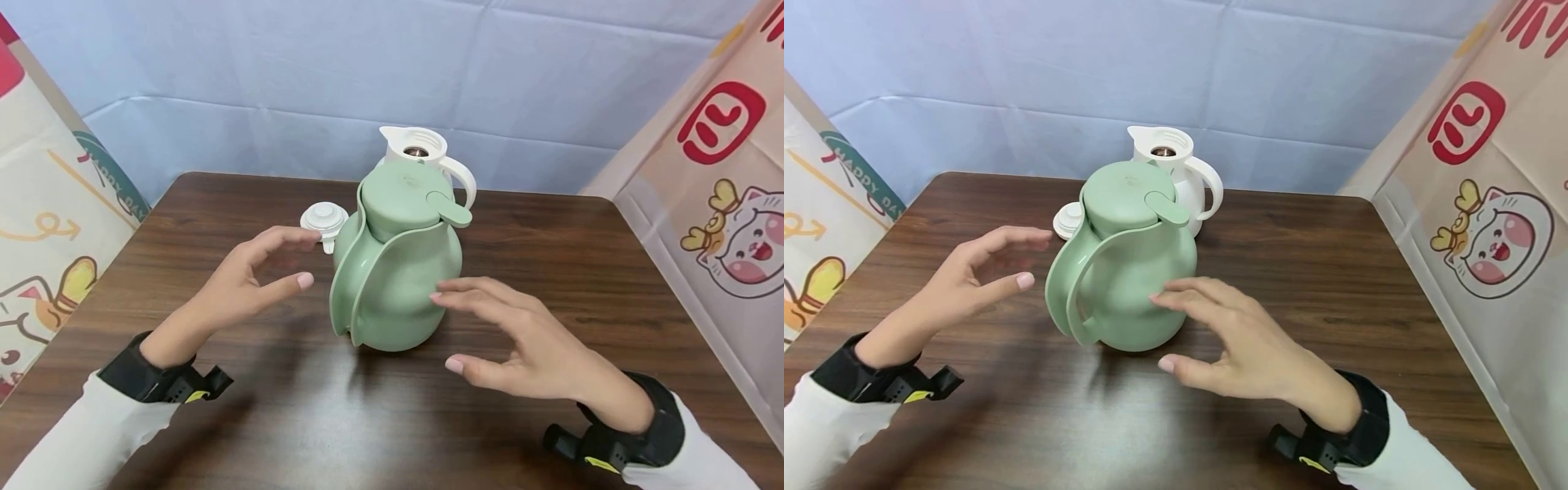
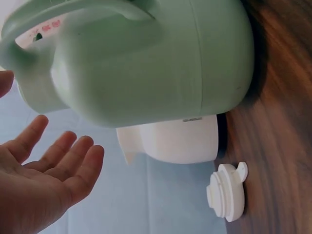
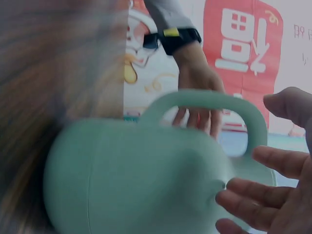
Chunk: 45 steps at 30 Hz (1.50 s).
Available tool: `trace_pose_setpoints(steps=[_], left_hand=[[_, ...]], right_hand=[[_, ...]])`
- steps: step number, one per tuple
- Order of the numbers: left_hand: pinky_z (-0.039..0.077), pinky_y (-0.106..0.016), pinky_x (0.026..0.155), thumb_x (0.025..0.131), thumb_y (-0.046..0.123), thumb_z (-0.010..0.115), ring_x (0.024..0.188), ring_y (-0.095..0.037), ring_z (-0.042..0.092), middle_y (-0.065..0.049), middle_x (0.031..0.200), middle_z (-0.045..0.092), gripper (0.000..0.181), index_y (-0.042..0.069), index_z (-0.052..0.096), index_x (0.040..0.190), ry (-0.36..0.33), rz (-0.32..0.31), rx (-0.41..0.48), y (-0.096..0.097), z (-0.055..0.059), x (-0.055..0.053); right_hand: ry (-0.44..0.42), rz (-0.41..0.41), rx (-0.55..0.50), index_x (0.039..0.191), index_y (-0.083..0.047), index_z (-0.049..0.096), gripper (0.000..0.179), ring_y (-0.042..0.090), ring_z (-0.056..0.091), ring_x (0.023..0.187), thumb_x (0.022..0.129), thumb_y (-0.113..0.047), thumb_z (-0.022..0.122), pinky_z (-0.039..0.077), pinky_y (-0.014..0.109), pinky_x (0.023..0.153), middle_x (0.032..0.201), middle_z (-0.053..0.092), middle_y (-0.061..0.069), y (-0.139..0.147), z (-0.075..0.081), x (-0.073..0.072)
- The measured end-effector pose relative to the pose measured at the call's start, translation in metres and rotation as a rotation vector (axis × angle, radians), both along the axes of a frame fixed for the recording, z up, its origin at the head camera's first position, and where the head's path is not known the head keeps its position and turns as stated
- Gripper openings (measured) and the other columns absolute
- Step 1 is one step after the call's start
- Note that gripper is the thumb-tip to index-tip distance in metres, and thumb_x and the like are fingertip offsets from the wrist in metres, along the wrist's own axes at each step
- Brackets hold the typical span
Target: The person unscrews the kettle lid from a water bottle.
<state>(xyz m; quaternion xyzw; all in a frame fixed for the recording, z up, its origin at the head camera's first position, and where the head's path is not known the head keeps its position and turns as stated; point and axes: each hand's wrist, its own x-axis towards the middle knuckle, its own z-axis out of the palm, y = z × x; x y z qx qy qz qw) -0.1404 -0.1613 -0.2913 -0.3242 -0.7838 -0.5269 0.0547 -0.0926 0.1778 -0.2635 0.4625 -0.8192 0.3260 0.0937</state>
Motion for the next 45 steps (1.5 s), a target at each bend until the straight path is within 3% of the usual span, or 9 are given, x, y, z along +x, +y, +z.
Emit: trace_pose_setpoints(steps=[7,14,19,25,30,33,36,39,45], left_hand=[[0.043,-0.033,0.087,0.082,-0.002,0.067,0.113,-0.016,0.050,0.003,0.122,0.055,0.045,0.009,0.055,0.124,0.011,-0.005,-0.053,-0.008,-0.003,0.009],[0.043,-0.034,0.087,0.083,0.001,0.068,0.114,-0.016,0.049,0.005,0.121,0.055,0.044,0.011,0.056,0.124,0.002,-0.021,-0.058,0.000,-0.003,0.010],[0.045,-0.034,0.085,0.085,-0.001,0.063,0.106,-0.021,0.055,0.000,0.116,0.058,0.036,0.007,0.057,0.120,-0.016,-0.054,0.022,0.013,-0.006,0.012],[0.047,-0.033,0.081,0.096,0.007,0.048,0.094,-0.023,0.059,-0.007,0.105,0.061,0.022,-0.002,0.058,0.113,-0.102,-0.167,0.210,0.029,-0.004,0.015],[0.047,-0.036,0.084,0.103,0.025,0.034,0.095,-0.023,0.059,-0.010,0.102,0.062,0.035,0.001,0.058,0.110,-0.249,-0.353,0.386,0.041,0.000,0.016],[0.048,-0.043,0.082,0.103,0.032,0.032,0.095,-0.028,0.060,-0.014,0.100,0.062,0.045,-0.005,0.054,0.114,-0.344,-0.409,0.423,0.051,0.003,0.021],[0.048,-0.048,0.079,0.102,0.032,0.033,0.092,-0.032,0.061,-0.019,0.095,0.062,0.049,-0.012,0.048,0.119,-0.395,-0.407,0.413,0.061,0.005,0.026],[0.049,-0.042,0.069,0.103,0.031,0.033,0.075,-0.029,0.059,-0.017,0.082,0.059,0.044,-0.008,0.049,0.117,-0.421,-0.387,0.415,0.070,0.005,0.031],[0.036,-0.029,0.046,0.099,0.044,0.031,0.048,-0.019,0.042,-0.009,0.057,0.042,0.047,0.003,0.052,0.090,-0.416,-0.337,0.458,0.081,0.001,0.032]], right_hand=[[0.076,-0.163,0.059,0.125,-0.012,0.058,0.053,0.023,0.052,0.112,0.081,-0.039,0.070,0.041,0.036,0.087,0.129,0.051,0.005,0.019,0.001,-0.005],[0.102,-0.170,0.031,0.123,-0.011,0.059,0.054,0.024,0.052,0.112,0.080,-0.042,0.070,0.041,0.034,0.088,0.129,0.051,0.005,0.020,0.002,-0.012],[0.123,-0.183,-0.008,0.121,-0.008,0.059,0.056,0.026,0.051,0.113,0.080,-0.046,0.068,0.038,0.029,0.092,0.126,0.053,0.006,0.019,0.007,-0.021],[0.118,-0.220,-0.097,0.120,-0.004,0.058,0.057,0.024,0.051,0.112,0.074,-0.032,0.077,0.039,0.027,0.088,0.124,0.055,0.009,0.016,0.016,-0.037],[0.120,-0.216,-0.232,0.121,0.005,0.054,0.057,0.023,0.049,0.115,0.071,-0.013,0.075,0.042,0.025,0.084,0.126,0.054,0.012,0.010,0.026,-0.052],[0.118,-0.208,-0.261,0.123,0.006,0.053,0.057,0.023,0.049,0.115,0.071,-0.005,0.072,0.043,0.027,0.085,0.125,0.054,0.011,0.005,0.034,-0.060],[0.085,-0.193,-0.256,0.126,0.001,0.053,0.057,0.020,0.050,0.112,0.072,-0.005,0.071,0.043,0.029,0.085,0.125,0.055,0.006,-0.004,0.042,-0.066],[0.049,-0.176,-0.236,0.128,-0.006,0.055,0.056,0.017,0.049,0.114,0.074,-0.011,0.072,0.042,0.034,0.084,0.126,0.054,0.000,-0.014,0.046,-0.071],[0.075,-0.145,-0.182,0.126,-0.011,0.059,0.051,0.016,0.043,0.121,0.078,-0.020,0.071,0.039,0.041,0.086,0.131,0.050,0.003,-0.030,0.047,-0.082]])
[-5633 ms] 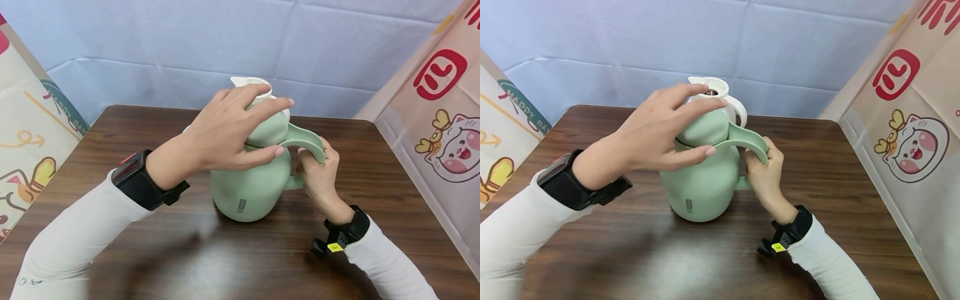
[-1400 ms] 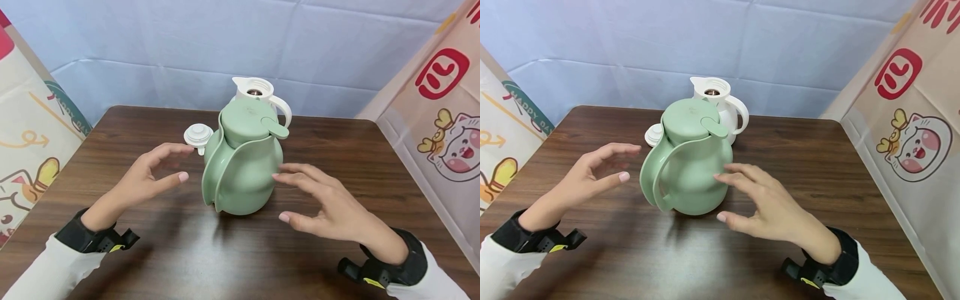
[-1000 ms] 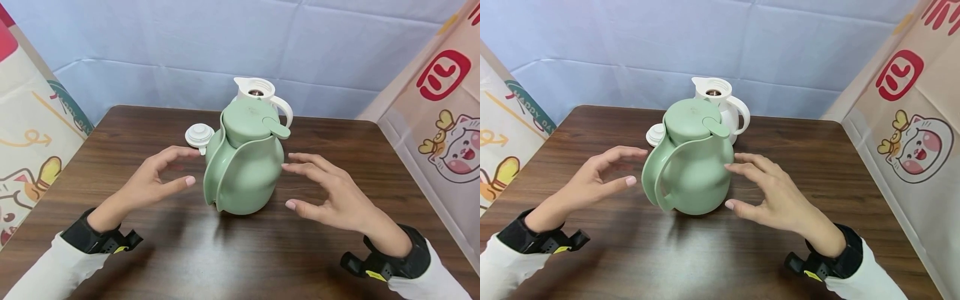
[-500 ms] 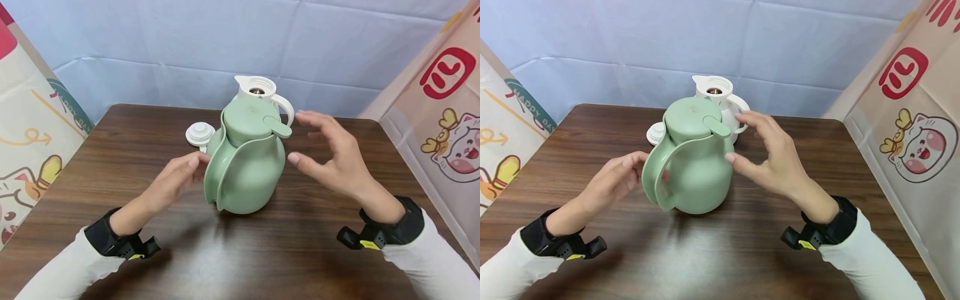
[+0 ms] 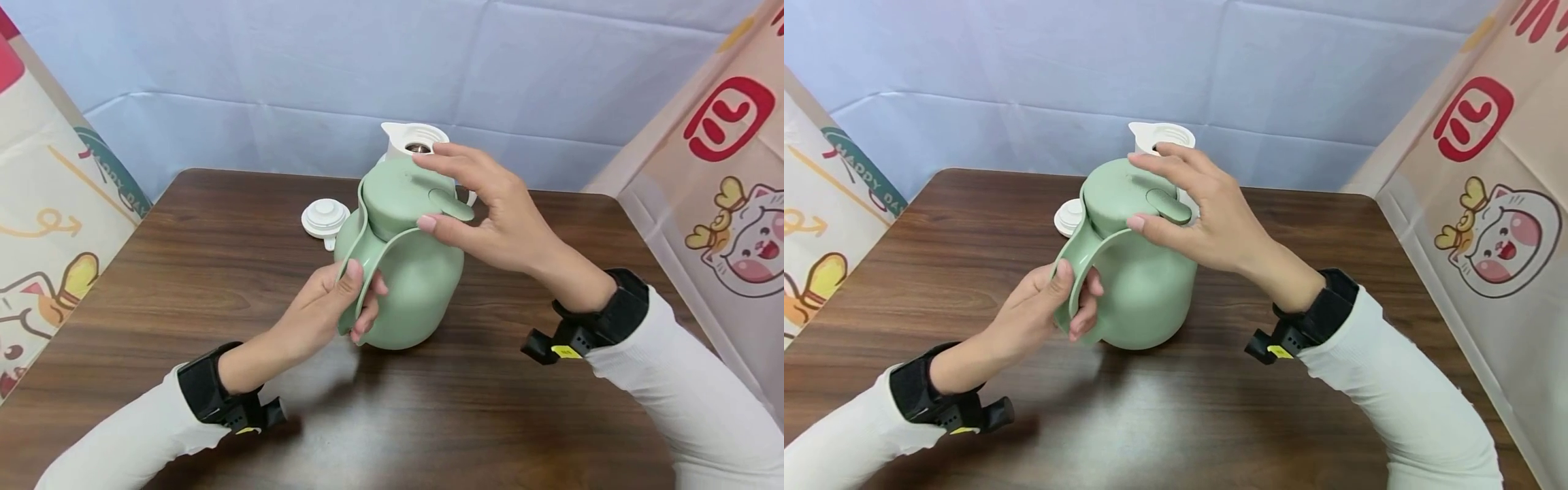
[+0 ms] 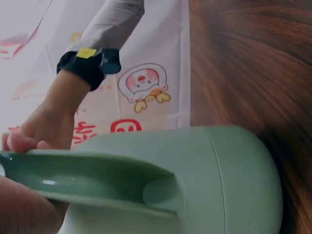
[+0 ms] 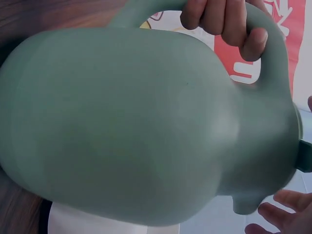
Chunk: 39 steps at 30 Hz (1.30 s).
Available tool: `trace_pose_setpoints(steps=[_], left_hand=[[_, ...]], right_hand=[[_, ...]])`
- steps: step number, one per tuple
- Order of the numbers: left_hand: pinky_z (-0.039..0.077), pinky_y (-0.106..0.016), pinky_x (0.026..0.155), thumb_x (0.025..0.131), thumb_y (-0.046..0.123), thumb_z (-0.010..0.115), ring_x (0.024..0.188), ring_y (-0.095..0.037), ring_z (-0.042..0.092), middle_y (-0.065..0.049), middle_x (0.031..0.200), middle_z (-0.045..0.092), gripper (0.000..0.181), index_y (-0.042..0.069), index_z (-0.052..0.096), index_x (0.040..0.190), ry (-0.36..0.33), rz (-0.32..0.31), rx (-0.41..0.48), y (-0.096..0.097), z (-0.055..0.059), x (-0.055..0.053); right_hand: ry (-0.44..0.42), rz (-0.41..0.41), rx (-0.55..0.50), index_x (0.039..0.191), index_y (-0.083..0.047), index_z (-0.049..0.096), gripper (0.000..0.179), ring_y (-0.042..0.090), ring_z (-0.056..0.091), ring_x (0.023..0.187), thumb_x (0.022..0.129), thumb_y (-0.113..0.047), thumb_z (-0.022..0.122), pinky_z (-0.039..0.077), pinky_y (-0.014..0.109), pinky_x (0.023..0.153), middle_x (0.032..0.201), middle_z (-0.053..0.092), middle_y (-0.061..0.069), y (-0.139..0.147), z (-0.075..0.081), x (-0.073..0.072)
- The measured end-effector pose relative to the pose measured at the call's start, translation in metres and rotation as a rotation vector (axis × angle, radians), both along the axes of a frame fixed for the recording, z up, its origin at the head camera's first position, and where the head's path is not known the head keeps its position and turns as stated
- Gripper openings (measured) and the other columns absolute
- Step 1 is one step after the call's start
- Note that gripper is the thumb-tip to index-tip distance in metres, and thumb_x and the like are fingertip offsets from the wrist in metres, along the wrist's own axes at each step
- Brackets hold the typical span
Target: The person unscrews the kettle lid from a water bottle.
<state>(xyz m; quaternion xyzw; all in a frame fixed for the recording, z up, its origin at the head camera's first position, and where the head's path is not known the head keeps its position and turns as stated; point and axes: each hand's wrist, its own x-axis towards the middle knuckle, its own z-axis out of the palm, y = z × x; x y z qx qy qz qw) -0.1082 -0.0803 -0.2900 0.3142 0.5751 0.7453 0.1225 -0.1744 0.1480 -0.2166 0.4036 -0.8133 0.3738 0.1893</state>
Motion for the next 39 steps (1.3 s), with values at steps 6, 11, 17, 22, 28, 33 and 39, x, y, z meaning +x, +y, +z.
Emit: trace_pose_setpoints(steps=[6,11,17,22,28,33,39], left_hand=[[0.029,-0.029,0.038,0.097,0.048,0.034,0.039,-0.017,0.033,-0.007,0.045,0.035,0.055,0.001,0.037,0.069,-0.049,0.072,0.010,0.004,0.001,-0.005],[0.024,-0.029,0.037,0.099,0.043,0.036,0.037,-0.017,0.030,-0.008,0.043,0.031,0.054,0.000,0.035,0.066,-0.087,0.102,0.000,0.002,0.002,-0.007],[0.023,-0.030,0.036,0.101,0.038,0.036,0.036,-0.017,0.029,-0.008,0.041,0.031,0.052,0.001,0.035,0.065,-0.090,0.100,0.009,0.002,0.003,-0.007],[0.022,-0.030,0.035,0.102,0.027,0.034,0.033,-0.017,0.027,-0.004,0.040,0.031,0.047,0.002,0.034,0.061,-0.107,0.085,0.019,0.001,0.004,-0.012],[0.023,-0.031,0.035,0.101,0.023,0.033,0.032,-0.017,0.027,-0.001,0.039,0.032,0.045,0.004,0.035,0.060,-0.114,0.064,0.014,-0.004,0.005,-0.017],[0.024,-0.032,0.035,0.101,0.022,0.032,0.032,-0.017,0.027,-0.001,0.039,0.032,0.045,0.005,0.035,0.059,-0.093,0.034,0.008,-0.006,0.005,-0.022],[0.023,-0.033,0.035,0.101,0.022,0.031,0.032,-0.017,0.027,-0.002,0.038,0.031,0.044,0.008,0.037,0.059,-0.071,0.003,0.018,-0.008,0.004,-0.028]], right_hand=[[0.023,-0.021,0.022,0.116,-0.011,0.066,0.038,0.020,0.047,0.116,0.079,-0.019,0.072,0.039,0.042,0.089,0.124,0.056,0.009,-0.005,-0.003,-0.007],[0.054,-0.029,0.008,0.114,-0.011,0.068,0.038,0.022,0.049,0.111,0.079,-0.024,0.073,0.038,0.041,0.082,0.121,0.059,0.009,-0.005,-0.007,-0.008],[0.053,-0.023,-0.007,0.112,-0.009,0.068,0.040,0.023,0.050,0.107,0.073,-0.016,0.078,0.038,0.039,0.080,0.120,0.060,0.009,-0.005,-0.007,-0.008],[-0.051,0.054,0.031,0.116,-0.008,0.066,0.042,0.019,0.046,0.101,0.075,-0.007,0.077,0.034,0.032,0.073,0.125,0.057,0.006,0.006,-0.001,-0.013],[-0.161,0.179,0.038,0.117,-0.003,0.064,0.043,0.020,0.045,0.084,0.077,-0.010,0.077,0.032,0.028,0.066,0.128,0.056,0.003,0.018,0.004,-0.026],[-0.320,0.263,-0.153,0.110,0.006,0.064,0.057,0.021,0.057,0.096,0.068,-0.028,0.080,0.044,0.024,0.070,0.113,0.064,0.010,0.025,0.002,-0.036],[-0.443,0.364,-0.320,0.104,0.010,0.065,0.043,0.024,0.063,0.093,0.070,-0.014,0.078,0.049,0.024,0.070,0.107,0.063,0.021,0.033,-0.002,-0.050]])
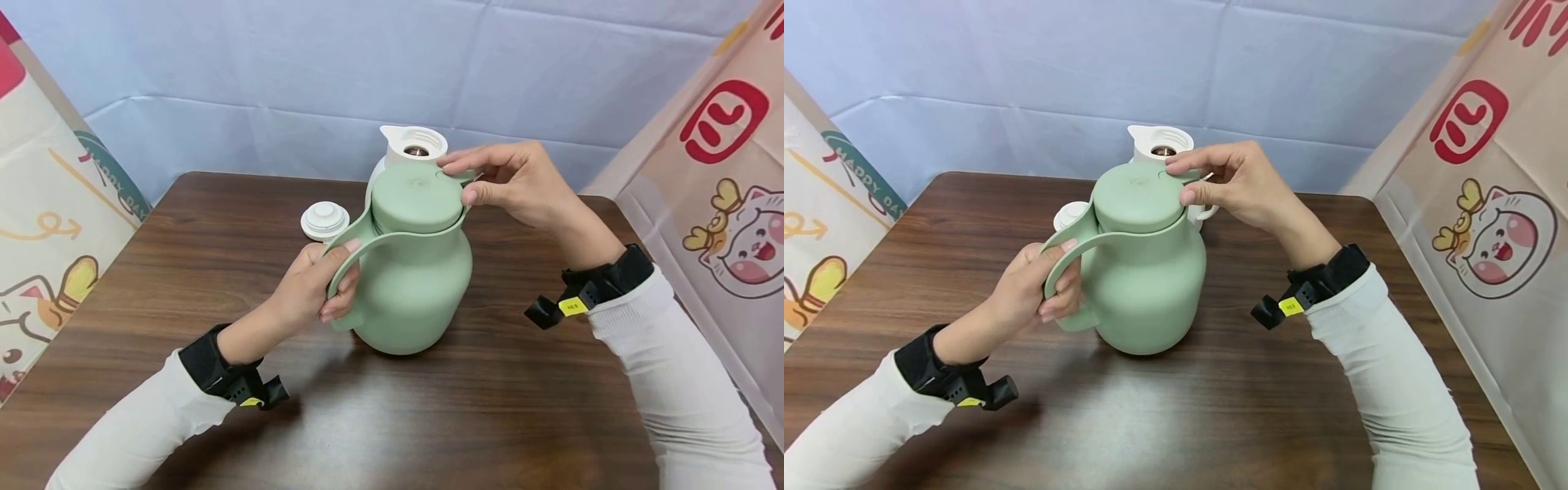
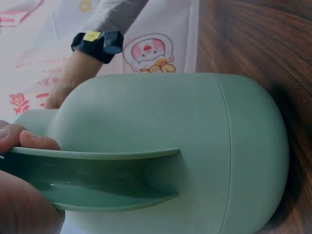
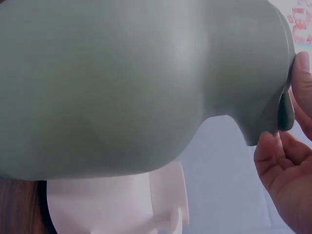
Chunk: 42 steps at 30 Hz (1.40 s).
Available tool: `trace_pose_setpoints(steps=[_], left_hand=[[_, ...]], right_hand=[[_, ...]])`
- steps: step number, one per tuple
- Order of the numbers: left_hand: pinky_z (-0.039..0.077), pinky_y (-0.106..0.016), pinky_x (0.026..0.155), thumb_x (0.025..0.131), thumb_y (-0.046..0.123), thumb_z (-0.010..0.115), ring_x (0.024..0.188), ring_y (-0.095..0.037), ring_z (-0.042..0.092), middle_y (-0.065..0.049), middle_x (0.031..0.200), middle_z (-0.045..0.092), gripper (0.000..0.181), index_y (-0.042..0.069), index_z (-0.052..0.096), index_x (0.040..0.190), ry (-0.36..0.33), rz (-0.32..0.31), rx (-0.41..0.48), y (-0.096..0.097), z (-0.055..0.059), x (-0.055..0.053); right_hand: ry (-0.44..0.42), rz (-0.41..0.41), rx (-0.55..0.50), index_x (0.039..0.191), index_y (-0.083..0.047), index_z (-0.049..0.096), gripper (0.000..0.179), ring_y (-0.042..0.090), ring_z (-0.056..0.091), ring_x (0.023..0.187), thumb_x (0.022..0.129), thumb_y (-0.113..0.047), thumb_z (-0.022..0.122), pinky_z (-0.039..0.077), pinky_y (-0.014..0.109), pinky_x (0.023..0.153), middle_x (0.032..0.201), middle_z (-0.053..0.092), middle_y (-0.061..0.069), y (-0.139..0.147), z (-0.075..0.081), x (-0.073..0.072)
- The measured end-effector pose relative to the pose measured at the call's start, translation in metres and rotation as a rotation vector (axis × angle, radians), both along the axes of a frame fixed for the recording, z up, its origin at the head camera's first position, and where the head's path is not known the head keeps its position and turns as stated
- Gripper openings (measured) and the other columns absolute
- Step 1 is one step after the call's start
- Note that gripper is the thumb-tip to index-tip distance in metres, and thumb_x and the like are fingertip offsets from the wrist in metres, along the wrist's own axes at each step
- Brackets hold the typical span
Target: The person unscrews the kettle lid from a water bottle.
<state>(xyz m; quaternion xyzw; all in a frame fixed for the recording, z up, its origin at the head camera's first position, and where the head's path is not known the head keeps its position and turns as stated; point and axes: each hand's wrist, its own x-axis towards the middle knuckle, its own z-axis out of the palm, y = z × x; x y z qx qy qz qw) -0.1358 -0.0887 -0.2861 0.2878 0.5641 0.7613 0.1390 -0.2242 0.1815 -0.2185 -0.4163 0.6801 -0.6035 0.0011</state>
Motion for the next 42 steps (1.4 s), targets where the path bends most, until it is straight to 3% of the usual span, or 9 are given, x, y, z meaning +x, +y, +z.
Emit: trace_pose_setpoints(steps=[5,10,13,16,20,24,28,32,42], left_hand=[[0.025,-0.033,0.035,0.101,0.023,0.031,0.032,-0.017,0.027,-0.002,0.038,0.031,0.044,0.009,0.037,0.059,0.007,0.004,-0.005,-0.001,0.000,0.000],[0.024,-0.033,0.035,0.100,0.024,0.032,0.032,-0.017,0.027,-0.001,0.038,0.032,0.045,0.008,0.037,0.059,-0.008,0.019,-0.009,-0.001,0.000,0.000],[0.023,-0.032,0.035,0.100,0.024,0.033,0.032,-0.016,0.027,-0.001,0.038,0.032,0.045,0.007,0.036,0.059,-0.017,0.021,-0.006,0.000,0.000,0.000],[0.023,-0.033,0.035,0.101,0.024,0.033,0.032,-0.016,0.027,-0.001,0.038,0.031,0.045,0.006,0.036,0.059,-0.018,0.019,-0.004,0.001,0.000,0.000],[0.024,-0.033,0.035,0.100,0.024,0.034,0.032,-0.017,0.027,-0.001,0.038,0.031,0.045,0.006,0.036,0.059,-0.014,0.022,-0.008,0.000,0.000,0.000],[0.024,-0.033,0.035,0.101,0.024,0.033,0.031,-0.017,0.027,-0.001,0.038,0.031,0.045,0.007,0.037,0.059,-0.010,0.019,-0.005,0.000,0.000,0.000],[0.023,-0.033,0.034,0.101,0.025,0.033,0.032,-0.016,0.028,-0.001,0.038,0.032,0.045,0.007,0.037,0.059,-0.016,0.010,-0.012,0.000,0.000,0.000],[0.024,-0.032,0.035,0.100,0.026,0.034,0.032,-0.016,0.028,0.000,0.039,0.032,0.046,0.007,0.036,0.059,-0.028,0.010,-0.021,0.001,0.000,0.000],[0.025,-0.032,0.035,0.100,0.025,0.034,0.032,-0.016,0.028,0.000,0.039,0.033,0.046,0.007,0.036,0.059,-0.017,0.030,-0.008,0.001,-0.001,0.001]], right_hand=[[0.019,-0.021,-0.015,0.101,0.009,0.067,0.039,0.028,0.055,0.110,0.072,-0.015,0.078,0.045,0.029,0.086,0.107,0.065,0.016,0.001,-0.002,-0.004],[0.144,-0.158,0.078,0.097,0.006,0.069,0.024,0.025,0.050,0.100,0.075,-0.002,0.076,0.044,0.024,0.076,0.101,0.060,0.011,-0.002,0.006,0.011],[0.309,-0.272,0.268,0.102,0.002,0.069,0.022,0.020,0.048,0.084,0.080,0.001,0.069,0.039,0.026,0.066,0.092,0.055,0.011,-0.009,0.016,0.033],[0.400,-0.417,0.509,0.114,-0.005,0.065,0.035,0.019,0.048,0.075,0.084,-0.022,0.066,0.037,0.031,0.064,0.093,0.053,0.011,-0.025,0.025,0.055],[0.327,-0.581,0.800,0.129,-0.015,0.055,0.063,0.025,0.047,0.086,0.082,-0.057,0.058,0.039,0.040,0.069,0.104,0.045,0.012,-0.051,0.035,0.071],[0.242,-0.586,0.936,0.134,-0.016,0.050,0.082,0.028,0.044,0.097,0.073,-0.069,0.061,0.039,0.043,0.076,0.116,0.042,0.014,-0.067,0.042,0.066],[0.185,-0.500,0.961,0.133,-0.016,0.050,0.079,0.027,0.046,0.101,0.072,-0.062,0.068,0.040,0.045,0.082,0.121,0.039,0.012,-0.067,0.047,0.057],[0.240,-0.448,0.903,0.130,-0.014,0.054,0.068,0.025,0.047,0.097,0.075,-0.050,0.071,0.040,0.042,0.081,0.117,0.042,0.011,-0.063,0.044,0.053],[0.352,-0.475,0.708,0.124,-0.008,0.060,0.063,0.022,0.047,0.093,0.072,-0.039,0.076,0.038,0.037,0.074,0.106,0.047,0.008,-0.061,0.028,0.050]])
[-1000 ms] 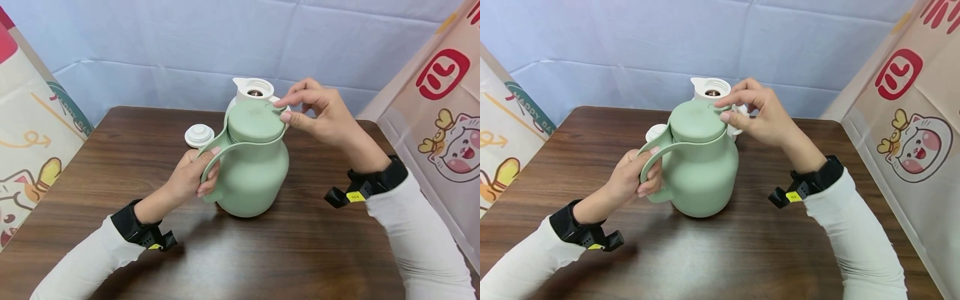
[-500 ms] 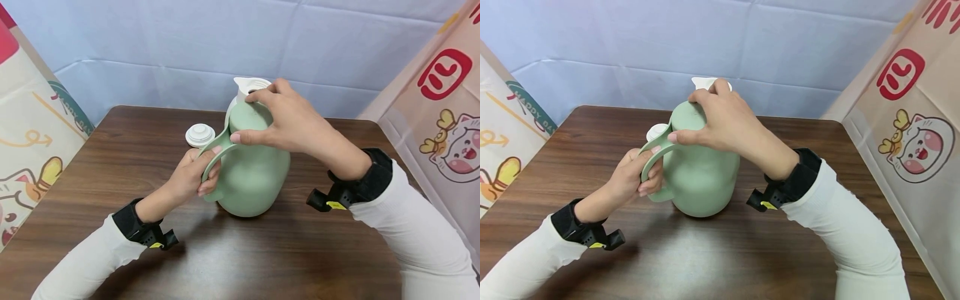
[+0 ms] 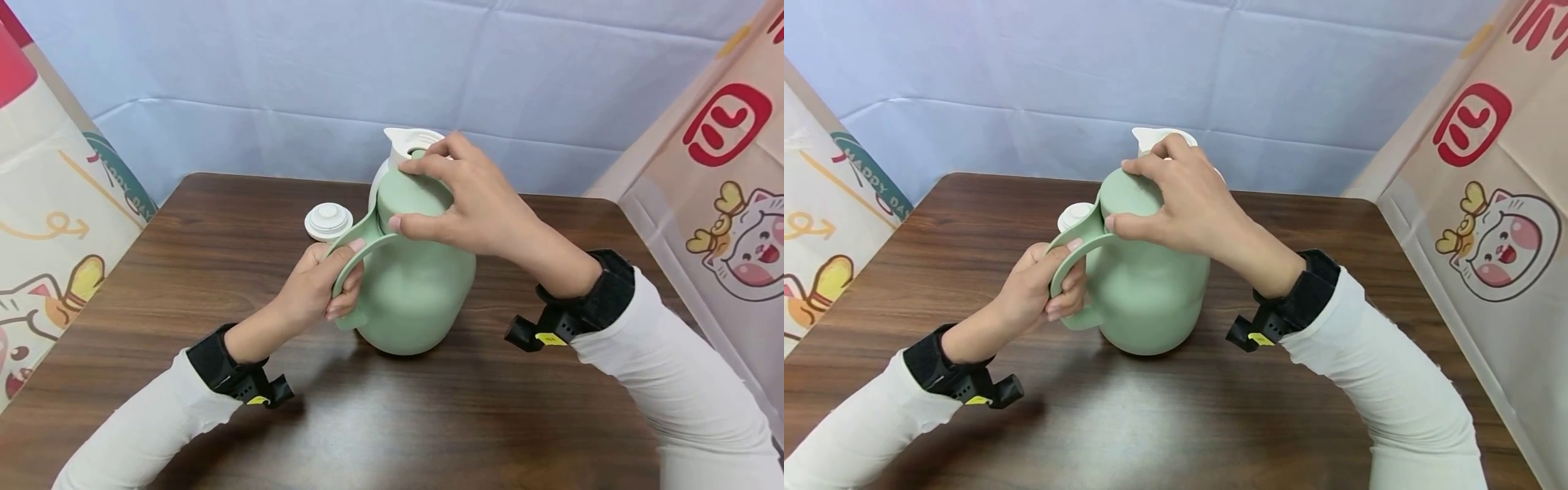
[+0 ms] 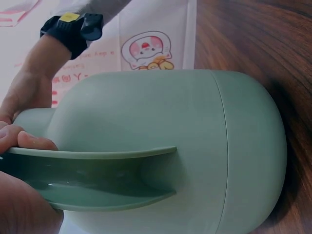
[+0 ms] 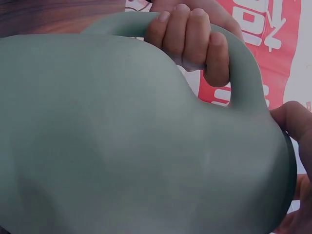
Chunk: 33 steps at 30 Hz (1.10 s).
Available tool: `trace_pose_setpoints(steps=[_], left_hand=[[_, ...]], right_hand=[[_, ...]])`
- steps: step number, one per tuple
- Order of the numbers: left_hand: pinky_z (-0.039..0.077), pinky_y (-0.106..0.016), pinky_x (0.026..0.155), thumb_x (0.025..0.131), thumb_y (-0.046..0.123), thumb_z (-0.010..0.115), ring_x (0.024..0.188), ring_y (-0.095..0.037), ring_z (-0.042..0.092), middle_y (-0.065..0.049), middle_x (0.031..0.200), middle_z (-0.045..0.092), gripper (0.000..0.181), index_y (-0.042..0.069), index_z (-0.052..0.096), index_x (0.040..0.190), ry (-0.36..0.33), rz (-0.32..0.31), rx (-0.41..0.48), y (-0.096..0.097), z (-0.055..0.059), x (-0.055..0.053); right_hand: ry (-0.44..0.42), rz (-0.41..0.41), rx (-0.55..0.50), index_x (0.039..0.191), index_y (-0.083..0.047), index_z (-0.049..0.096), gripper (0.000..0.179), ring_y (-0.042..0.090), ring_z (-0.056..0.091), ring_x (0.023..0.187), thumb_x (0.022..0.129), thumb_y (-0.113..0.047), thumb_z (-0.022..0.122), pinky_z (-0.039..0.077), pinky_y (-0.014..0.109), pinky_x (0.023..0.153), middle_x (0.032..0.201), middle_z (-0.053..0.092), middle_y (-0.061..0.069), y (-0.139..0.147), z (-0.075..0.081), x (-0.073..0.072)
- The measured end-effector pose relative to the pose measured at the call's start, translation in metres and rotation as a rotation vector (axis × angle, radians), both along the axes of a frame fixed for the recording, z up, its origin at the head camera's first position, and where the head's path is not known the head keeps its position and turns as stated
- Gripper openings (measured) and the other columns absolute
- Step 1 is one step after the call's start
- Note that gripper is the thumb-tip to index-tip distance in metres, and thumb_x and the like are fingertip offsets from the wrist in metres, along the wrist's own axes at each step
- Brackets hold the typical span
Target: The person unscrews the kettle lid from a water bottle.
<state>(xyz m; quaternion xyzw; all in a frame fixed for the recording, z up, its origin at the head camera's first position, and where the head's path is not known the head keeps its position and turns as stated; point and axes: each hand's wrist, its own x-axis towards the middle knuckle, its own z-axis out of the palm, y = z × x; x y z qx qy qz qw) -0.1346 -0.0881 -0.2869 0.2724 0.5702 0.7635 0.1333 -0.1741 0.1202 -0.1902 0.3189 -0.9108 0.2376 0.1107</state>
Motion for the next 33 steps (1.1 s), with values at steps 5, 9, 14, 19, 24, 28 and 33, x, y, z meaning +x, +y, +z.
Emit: trace_pose_setpoints(steps=[5,9,14,19,24,28,33], left_hand=[[0.026,-0.031,0.035,0.100,0.025,0.035,0.032,-0.016,0.028,0.000,0.039,0.033,0.046,0.006,0.036,0.059,-0.008,0.019,-0.009,0.000,0.000,0.000],[0.026,-0.031,0.036,0.100,0.026,0.035,0.032,-0.015,0.029,0.000,0.039,0.033,0.046,0.006,0.036,0.059,-0.009,0.028,-0.023,0.000,0.001,0.001],[0.026,-0.031,0.036,0.100,0.026,0.035,0.032,-0.016,0.029,-0.001,0.039,0.033,0.047,0.005,0.036,0.059,-0.003,0.031,-0.024,0.002,0.001,0.002],[0.025,-0.032,0.035,0.101,0.025,0.033,0.032,-0.017,0.030,-0.002,0.039,0.033,0.046,0.004,0.037,0.059,0.021,0.007,-0.016,0.004,0.001,0.001],[0.026,-0.031,0.035,0.101,0.025,0.034,0.032,-0.015,0.029,-0.001,0.040,0.033,0.046,0.005,0.037,0.059,0.013,0.007,-0.015,0.003,0.001,-0.002],[0.026,-0.031,0.036,0.100,0.026,0.034,0.032,-0.015,0.029,-0.001,0.040,0.033,0.046,0.006,0.037,0.059,0.005,0.003,-0.014,0.001,0.001,-0.004],[0.024,-0.032,0.035,0.100,0.027,0.035,0.032,-0.015,0.028,-0.002,0.040,0.033,0.046,0.005,0.037,0.059,0.003,0.009,-0.021,0.001,0.001,-0.004]], right_hand=[[0.014,0.002,-0.067,0.122,-0.006,0.062,0.061,0.022,0.048,0.093,0.070,-0.035,0.078,0.038,0.036,0.075,0.105,0.050,0.008,-0.001,-0.003,0.001],[0.012,0.000,-0.111,0.118,-0.004,0.063,0.059,0.020,0.049,0.094,0.069,-0.032,0.079,0.039,0.036,0.075,0.104,0.052,0.007,-0.001,-0.005,0.002],[0.006,0.052,-0.092,0.118,-0.003,0.063,0.056,0.022,0.050,0.099,0.070,-0.029,0.079,0.040,0.037,0.077,0.109,0.054,0.009,0.003,-0.002,-0.002],[-0.039,0.215,-0.045,0.121,-0.005,0.061,0.054,0.021,0.047,0.109,0.074,-0.024,0.078,0.040,0.038,0.084,0.121,0.051,0.008,0.013,0.004,-0.012],[-0.157,0.407,-0.067,0.123,-0.009,0.060,0.052,0.018,0.044,0.116,0.073,-0.011,0.075,0.038,0.039,0.087,0.128,0.049,0.004,0.026,0.007,-0.026],[-0.239,0.551,-0.138,0.120,-0.006,0.061,0.053,0.020,0.041,0.121,0.069,0.000,0.073,0.038,0.036,0.089,0.129,0.050,0.006,0.030,0.009,-0.035],[-0.335,0.672,-0.190,0.123,-0.002,0.057,0.059,0.024,0.038,0.123,0.066,0.005,0.067,0.036,0.034,0.090,0.132,0.048,0.008,0.030,0.009,-0.041]])
